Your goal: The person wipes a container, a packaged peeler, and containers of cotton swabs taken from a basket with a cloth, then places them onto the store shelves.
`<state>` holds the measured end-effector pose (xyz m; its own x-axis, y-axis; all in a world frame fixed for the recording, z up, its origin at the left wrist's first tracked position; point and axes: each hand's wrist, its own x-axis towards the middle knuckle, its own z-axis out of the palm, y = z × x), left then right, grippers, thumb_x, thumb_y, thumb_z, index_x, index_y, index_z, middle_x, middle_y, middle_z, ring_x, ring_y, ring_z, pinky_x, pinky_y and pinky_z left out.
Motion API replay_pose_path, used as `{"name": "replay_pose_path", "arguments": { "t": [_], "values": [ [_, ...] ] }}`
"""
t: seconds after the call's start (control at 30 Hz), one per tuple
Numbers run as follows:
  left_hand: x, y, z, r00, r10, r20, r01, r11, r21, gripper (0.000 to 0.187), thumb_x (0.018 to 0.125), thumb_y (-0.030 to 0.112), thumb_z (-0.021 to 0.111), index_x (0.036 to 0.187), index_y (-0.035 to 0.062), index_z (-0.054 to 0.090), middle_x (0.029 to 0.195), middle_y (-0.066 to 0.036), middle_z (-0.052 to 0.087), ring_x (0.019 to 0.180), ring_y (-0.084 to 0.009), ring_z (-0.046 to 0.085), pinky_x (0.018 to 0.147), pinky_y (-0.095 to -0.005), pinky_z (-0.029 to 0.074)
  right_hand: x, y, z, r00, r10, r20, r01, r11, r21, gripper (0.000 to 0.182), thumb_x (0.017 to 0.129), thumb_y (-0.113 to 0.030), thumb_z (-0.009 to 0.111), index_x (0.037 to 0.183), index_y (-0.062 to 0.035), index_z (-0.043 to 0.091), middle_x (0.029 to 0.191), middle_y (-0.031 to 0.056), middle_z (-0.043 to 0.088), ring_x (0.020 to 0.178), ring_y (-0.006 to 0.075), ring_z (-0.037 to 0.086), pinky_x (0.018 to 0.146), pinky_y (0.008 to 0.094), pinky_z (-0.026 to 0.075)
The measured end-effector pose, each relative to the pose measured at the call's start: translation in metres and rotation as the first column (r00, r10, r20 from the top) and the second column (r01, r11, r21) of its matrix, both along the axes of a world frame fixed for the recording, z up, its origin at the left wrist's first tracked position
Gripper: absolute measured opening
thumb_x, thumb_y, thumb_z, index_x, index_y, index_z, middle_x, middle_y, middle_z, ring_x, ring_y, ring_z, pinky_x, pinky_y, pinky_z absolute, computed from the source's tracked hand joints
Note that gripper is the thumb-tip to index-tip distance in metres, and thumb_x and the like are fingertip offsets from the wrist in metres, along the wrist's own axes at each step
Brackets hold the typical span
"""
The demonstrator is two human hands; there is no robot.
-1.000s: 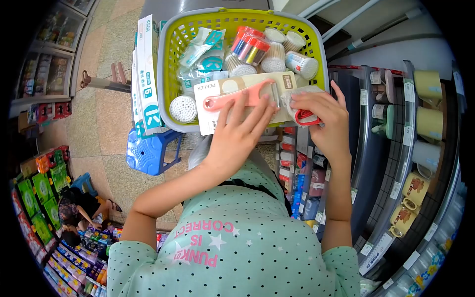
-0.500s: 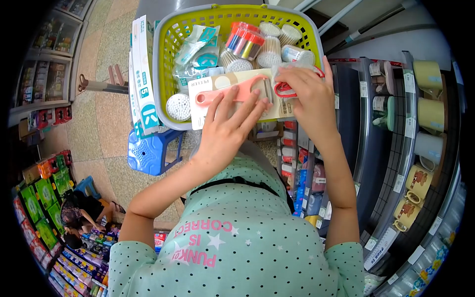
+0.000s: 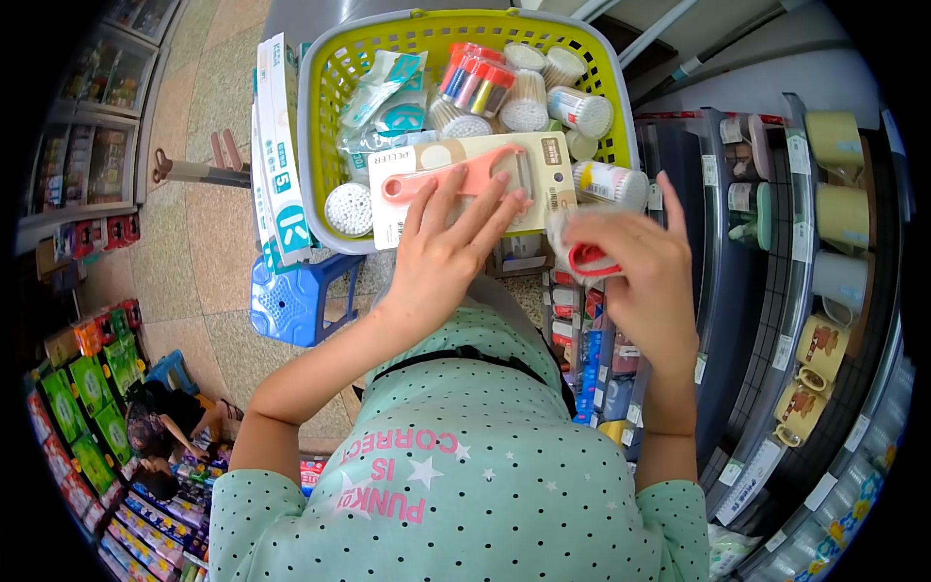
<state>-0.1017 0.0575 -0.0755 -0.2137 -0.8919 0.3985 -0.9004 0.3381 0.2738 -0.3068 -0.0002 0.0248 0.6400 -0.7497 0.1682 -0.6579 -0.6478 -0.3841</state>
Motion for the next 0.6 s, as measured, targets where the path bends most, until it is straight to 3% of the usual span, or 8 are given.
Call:
{"name": "replay_pose_path", "arguments": {
  "t": [0.07,0.2,0.3,0.6],
  "values": [
    [-0.001,0.000,0.001,1.000,0.001,0.002,-0.001,1.000,-0.006,0.051,0.081,0.008,0.062,0.131,0.0163,0.066,0.143,-0.004,0.058,0.127,-0.0379,0.055,0.106,-0.0475,0.044,0.004,-0.010,-0.005,0.999,-0.010,0.053,0.017,0.993,-0.119,0.038,0.069,0.014,0.059,0.095,-0.0118,0.067,0.098,0.0018,0.073,0.102,0.0243,0.069,0.119,0.0604,0.022],
    [-0.002,0.001,0.000,1.000,0.009,-0.004,-0.009,1.000,-0.011,0.052,0.080,0.009,0.062,0.132,0.0159,0.066,0.143,-0.004,0.058,0.126,-0.0380,0.055,0.106,-0.0480,0.044,0.023,-0.039,-0.035,0.996,-0.049,0.068,0.059,0.986,-0.153,0.045,0.068,0.016,0.051,0.099,-0.0103,0.070,0.110,0.0058,0.073,0.114,0.0256,0.065,0.121,0.0563,0.019],
    [-0.001,0.000,-0.001,1.000,0.011,-0.001,-0.011,1.000,-0.015,0.052,0.081,0.009,0.062,0.132,0.0153,0.066,0.143,-0.004,0.058,0.127,-0.0373,0.054,0.107,-0.0483,0.043,0.030,-0.040,-0.052,0.994,-0.060,0.096,0.076,0.982,-0.171,0.035,0.072,0.011,0.063,0.098,-0.0121,0.066,0.102,0.0039,0.072,0.108,0.0240,0.066,0.119,0.0591,0.022],
    [0.000,0.002,-0.003,0.999,0.007,0.034,-0.006,1.000,-0.019,0.054,0.081,0.010,0.061,0.134,0.0162,0.065,0.144,-0.003,0.058,0.129,-0.0368,0.053,0.109,-0.0488,0.041,0.015,0.017,-0.031,0.997,-0.073,-0.039,0.074,0.997,0.006,0.044,0.070,0.012,0.059,0.106,-0.0117,0.064,0.098,0.0083,0.070,0.100,0.0273,0.067,0.119,0.0575,0.022]
  ]
}}
